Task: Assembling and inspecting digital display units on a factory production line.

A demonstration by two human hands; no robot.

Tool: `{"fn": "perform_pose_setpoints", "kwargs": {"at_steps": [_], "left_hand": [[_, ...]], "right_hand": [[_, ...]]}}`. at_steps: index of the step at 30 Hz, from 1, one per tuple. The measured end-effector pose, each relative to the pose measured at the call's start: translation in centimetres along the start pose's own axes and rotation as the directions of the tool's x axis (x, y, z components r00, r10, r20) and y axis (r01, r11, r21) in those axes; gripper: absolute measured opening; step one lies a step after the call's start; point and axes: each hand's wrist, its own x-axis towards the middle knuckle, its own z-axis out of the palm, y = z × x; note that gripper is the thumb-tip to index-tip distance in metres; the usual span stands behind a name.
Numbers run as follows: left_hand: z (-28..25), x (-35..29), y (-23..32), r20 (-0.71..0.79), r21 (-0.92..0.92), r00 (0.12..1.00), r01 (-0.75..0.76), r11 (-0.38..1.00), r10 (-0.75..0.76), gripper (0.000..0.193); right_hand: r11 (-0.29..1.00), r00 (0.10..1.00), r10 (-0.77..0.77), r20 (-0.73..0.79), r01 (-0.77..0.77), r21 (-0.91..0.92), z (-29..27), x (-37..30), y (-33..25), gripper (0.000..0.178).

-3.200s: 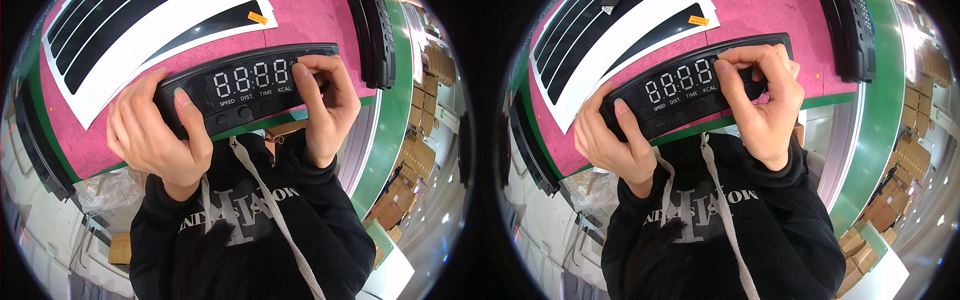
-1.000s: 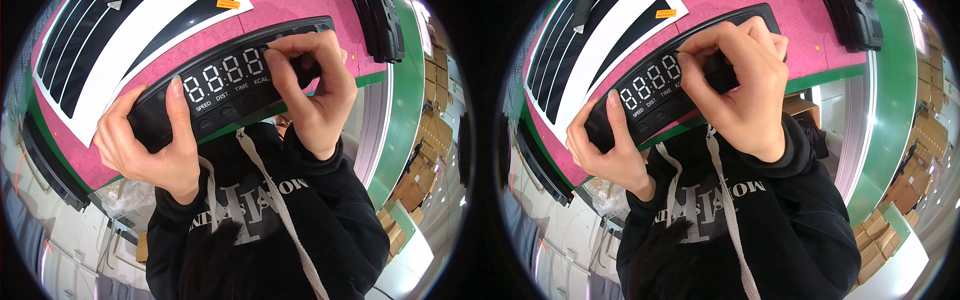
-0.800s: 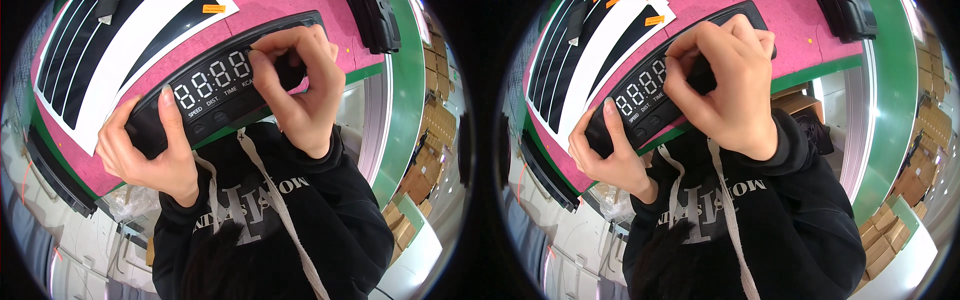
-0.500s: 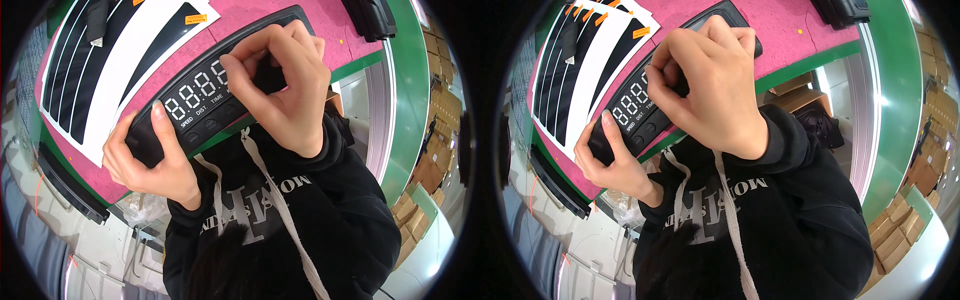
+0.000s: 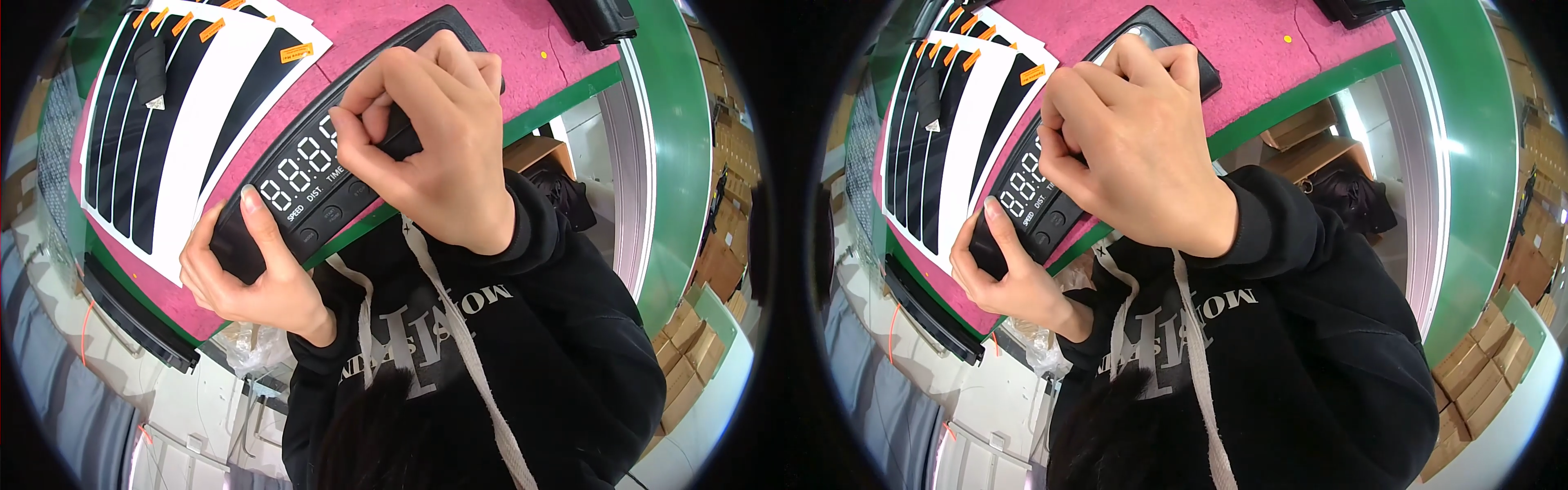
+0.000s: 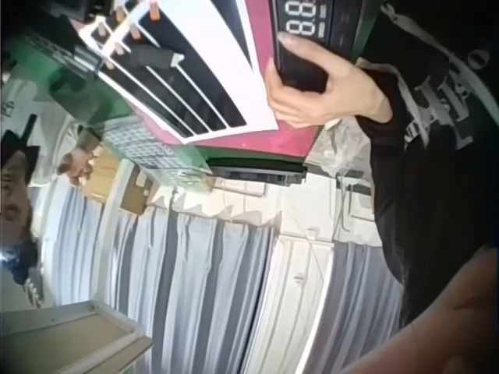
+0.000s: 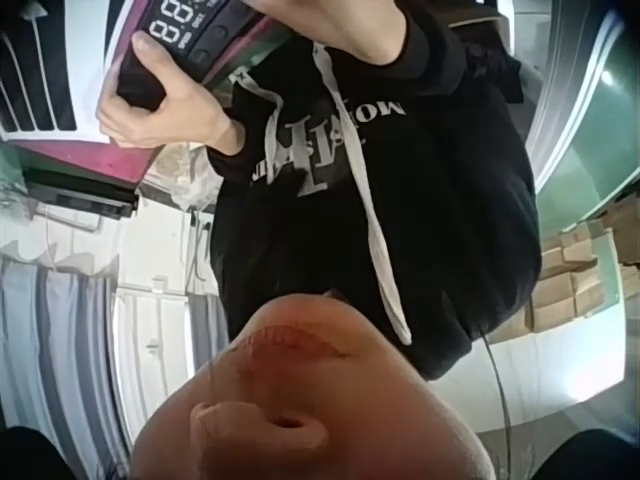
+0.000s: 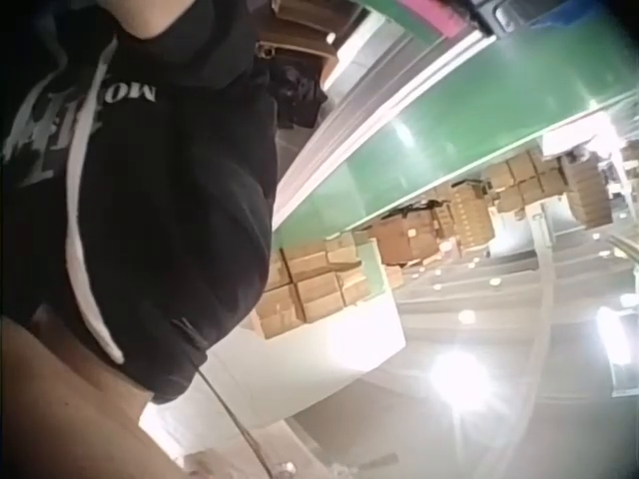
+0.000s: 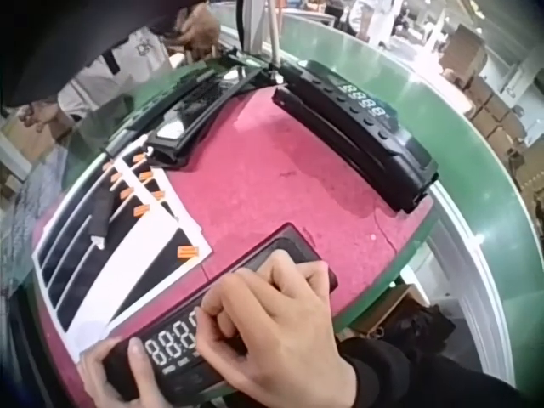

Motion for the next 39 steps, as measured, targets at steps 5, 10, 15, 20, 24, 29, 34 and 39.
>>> {"fn": "perform_pose_setpoints", "kwargs": {"at_steps": [5, 10, 15, 20, 24, 29, 34, 39], "left_hand": [[0.0, 0.0, -0.1, -0.004, 0.006, 1.000, -0.008, 1.000, 0.008, 0.024], [0.1, 0.1, -0.2, -0.005, 0.030, 0.999, -0.035, 0.999, 0.035, 0.024], [0.1, 0.1, -0.2, 0.012, -0.003, 1.000, -0.017, 1.000, 0.017, 0.024], [0.0, 0.2, 0.1, 0.037, 0.000, 0.998, 0.042, 0.999, -0.042, 0.024], [-0.3, 0.2, 0.1, 0.061, -0.016, 0.996, 0.061, 0.998, -0.060, 0.026], [-0.4, 0.2, 0.2, 0.079, 0.038, 0.991, 0.108, 0.993, -0.110, 0.026], [-0.4, 0.0, -0.1, 0.100, 0.049, 0.991, 0.087, 0.995, -0.091, 0.026], [-0.3, -0.1, -0.2, 0.098, 0.057, 0.990, 0.094, 0.994, -0.099, 0.025]], "right_hand": [[0.999, 0.997, -0.015, -0.077, 0.018, 0.035, 0.4, -0.2, 0.9, 0.024], [0.999, 0.996, -0.042, -0.082, 0.039, -0.035, 0.2, -1.1, 1.2, 0.026], [0.945, 0.929, -0.320, 0.189, 0.326, -0.002, 0.8, -4.9, -1.4, 0.035], [0.896, 0.917, -0.290, 0.272, 0.360, -0.260, -0.2, -4.9, 0.2, 0.054], [0.913, 0.941, -0.205, 0.270, 0.283, -0.294, -0.9, -4.4, 0.2, 0.057], [0.888, 0.881, -0.334, 0.337, 0.414, -0.202, -0.6, -2.5, -0.6, 0.061], [0.801, 0.772, -0.485, 0.411, 0.581, -0.145, 0.7, -1.6, -1.4, 0.059], [0.693, 0.700, -0.601, 0.386, 0.697, -0.185, 0.8, -2.1, -0.9, 0.055]]}}
